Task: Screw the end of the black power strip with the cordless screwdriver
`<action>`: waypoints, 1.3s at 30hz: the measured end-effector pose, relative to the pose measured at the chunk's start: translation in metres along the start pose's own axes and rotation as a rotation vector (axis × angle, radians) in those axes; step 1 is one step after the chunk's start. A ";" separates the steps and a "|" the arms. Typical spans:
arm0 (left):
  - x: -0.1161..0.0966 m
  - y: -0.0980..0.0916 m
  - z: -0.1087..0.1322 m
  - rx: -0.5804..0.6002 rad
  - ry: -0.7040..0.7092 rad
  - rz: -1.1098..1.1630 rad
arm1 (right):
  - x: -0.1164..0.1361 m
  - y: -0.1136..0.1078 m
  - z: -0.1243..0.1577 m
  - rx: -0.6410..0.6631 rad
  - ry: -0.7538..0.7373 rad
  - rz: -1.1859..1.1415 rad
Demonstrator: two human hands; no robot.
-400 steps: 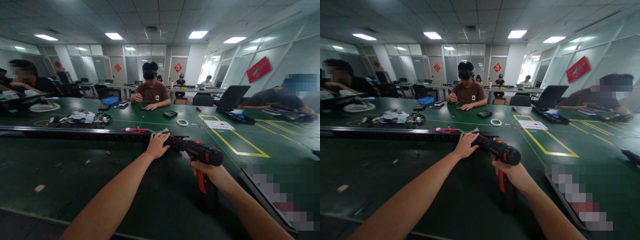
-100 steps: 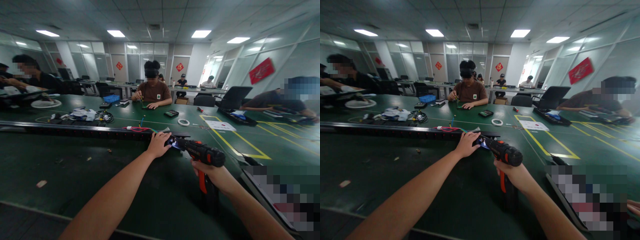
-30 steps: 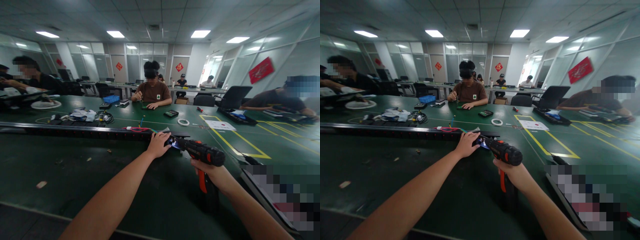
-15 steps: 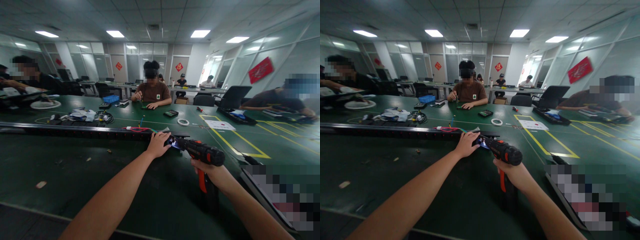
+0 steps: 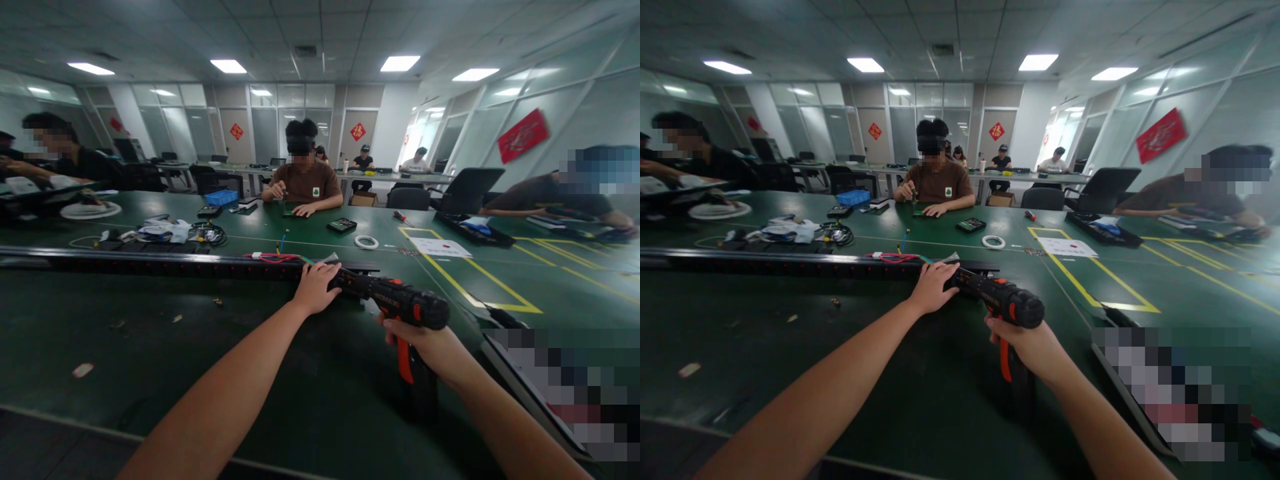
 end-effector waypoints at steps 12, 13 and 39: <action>0.001 0.003 0.000 0.022 -0.008 0.003 | 0.001 0.000 -0.004 0.012 -0.033 0.055; 0.002 0.003 0.000 0.021 -0.009 0.004 | 0.002 0.001 -0.003 0.012 -0.034 0.059; 0.000 0.002 0.000 0.029 -0.011 0.000 | 0.002 -0.003 -0.001 -0.028 0.016 0.125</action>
Point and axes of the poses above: each hand's wrist, its own z-axis away from the middle knuckle, its own y-axis out of the palm, x = y × z, the point moved 10 cm from there along -z, towards the middle knuckle, and after that the axes turned 2 degrees about x, right-handed, at the moved point
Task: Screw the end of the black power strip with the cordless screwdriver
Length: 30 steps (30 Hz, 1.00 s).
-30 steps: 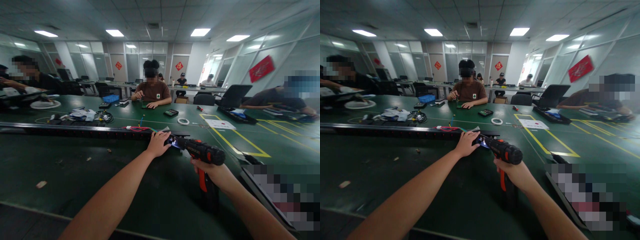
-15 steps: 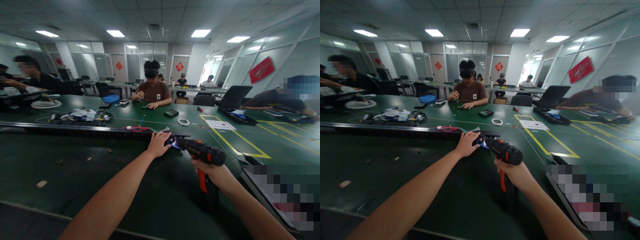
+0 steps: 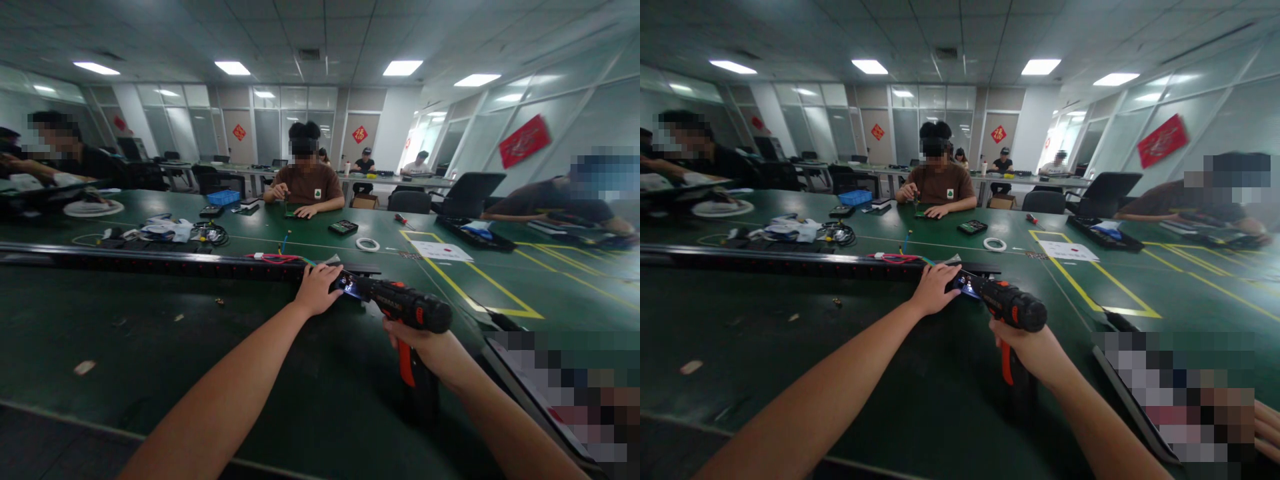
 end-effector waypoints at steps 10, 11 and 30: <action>0.001 0.001 0.000 0.004 -0.004 -0.002 | 0.000 0.000 0.000 0.017 -0.037 -0.019; 0.002 0.001 0.000 0.003 -0.005 0.000 | 0.000 0.000 0.000 0.015 -0.038 -0.028; 0.000 0.000 0.000 -0.008 0.001 -0.007 | 0.007 0.001 0.004 -0.006 0.000 -0.054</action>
Point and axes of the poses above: each hand's wrist, its own z-axis away from the middle knuckle, its own y-axis out of the palm, x = y × z, the point moved 10 cm from there along -z, towards the middle knuckle, and after that the axes turned 2 degrees about x, right-handed, at the moved point
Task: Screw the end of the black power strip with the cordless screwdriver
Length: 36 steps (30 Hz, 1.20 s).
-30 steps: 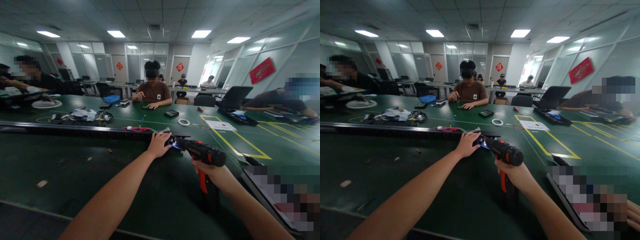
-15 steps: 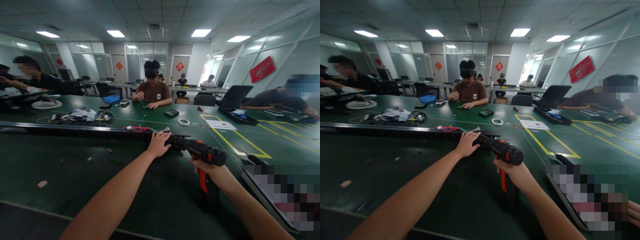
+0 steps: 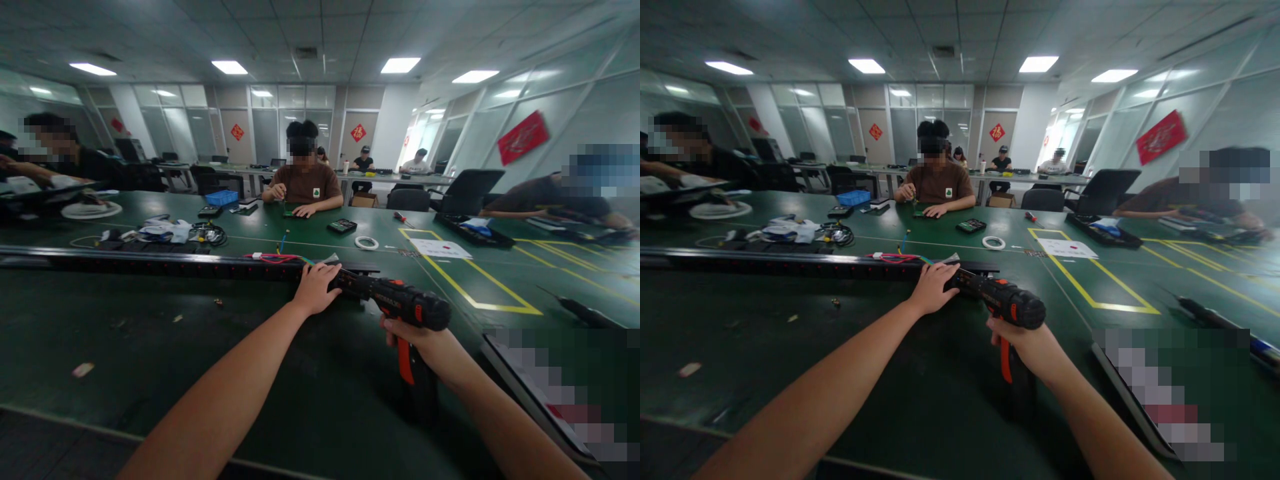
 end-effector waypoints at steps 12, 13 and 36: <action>0.001 0.000 0.000 0.001 0.001 0.012 | -0.009 -0.002 -0.001 -0.005 0.030 0.057; 0.001 0.000 0.000 0.003 0.001 0.012 | -0.009 -0.001 -0.001 -0.001 0.030 0.061; 0.002 0.001 0.000 0.007 -0.005 0.005 | -0.009 0.001 -0.003 0.020 0.019 0.053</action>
Point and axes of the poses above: each hand's wrist, its own z-axis away from the middle knuckle, its own y-axis out of the palm, x = y × z, the point moved 10 cm from there along -z, towards the middle knuckle, and after that the axes turned 2 degrees about x, right-handed, at the moved point
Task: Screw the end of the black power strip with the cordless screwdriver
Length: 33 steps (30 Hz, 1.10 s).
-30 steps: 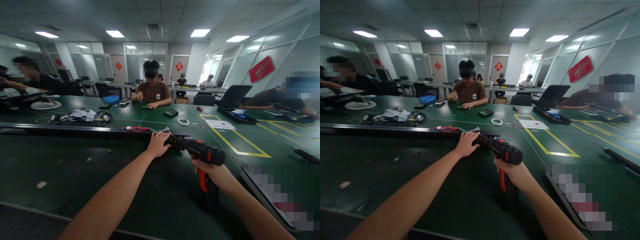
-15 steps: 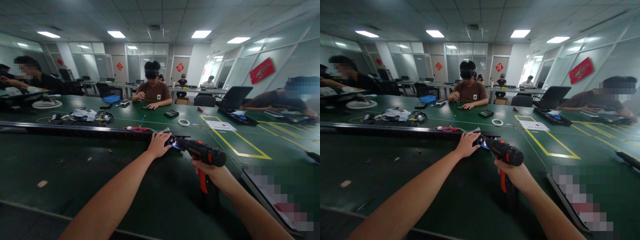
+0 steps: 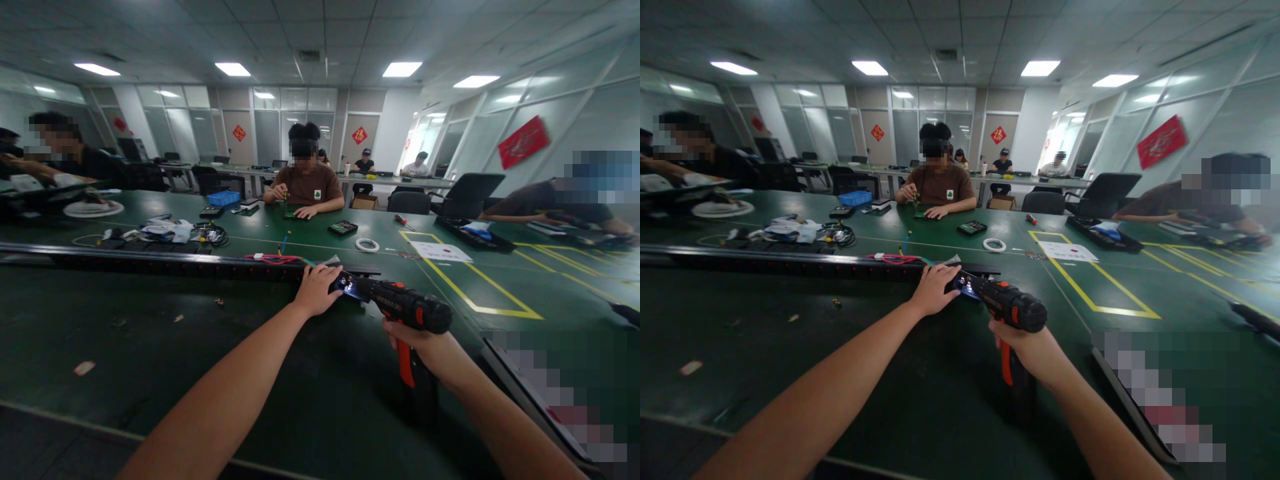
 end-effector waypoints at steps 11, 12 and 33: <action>-0.002 -0.002 0.000 -0.004 0.009 0.005 | 0.000 -0.002 0.000 0.006 -0.015 -0.007; -0.002 -0.001 0.000 -0.003 0.009 0.005 | 0.000 -0.002 -0.001 0.005 -0.021 -0.007; -0.001 0.000 0.000 0.000 0.005 -0.008 | -0.002 -0.002 -0.005 0.021 -0.055 0.021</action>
Point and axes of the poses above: each hand's wrist, its own z-axis away from the middle knuckle, its own y-axis out of the palm, x = y × z, the point moved 10 cm from there along -z, towards the middle knuckle, and after that the axes turned 2 degrees about x, right-handed, at the moved point
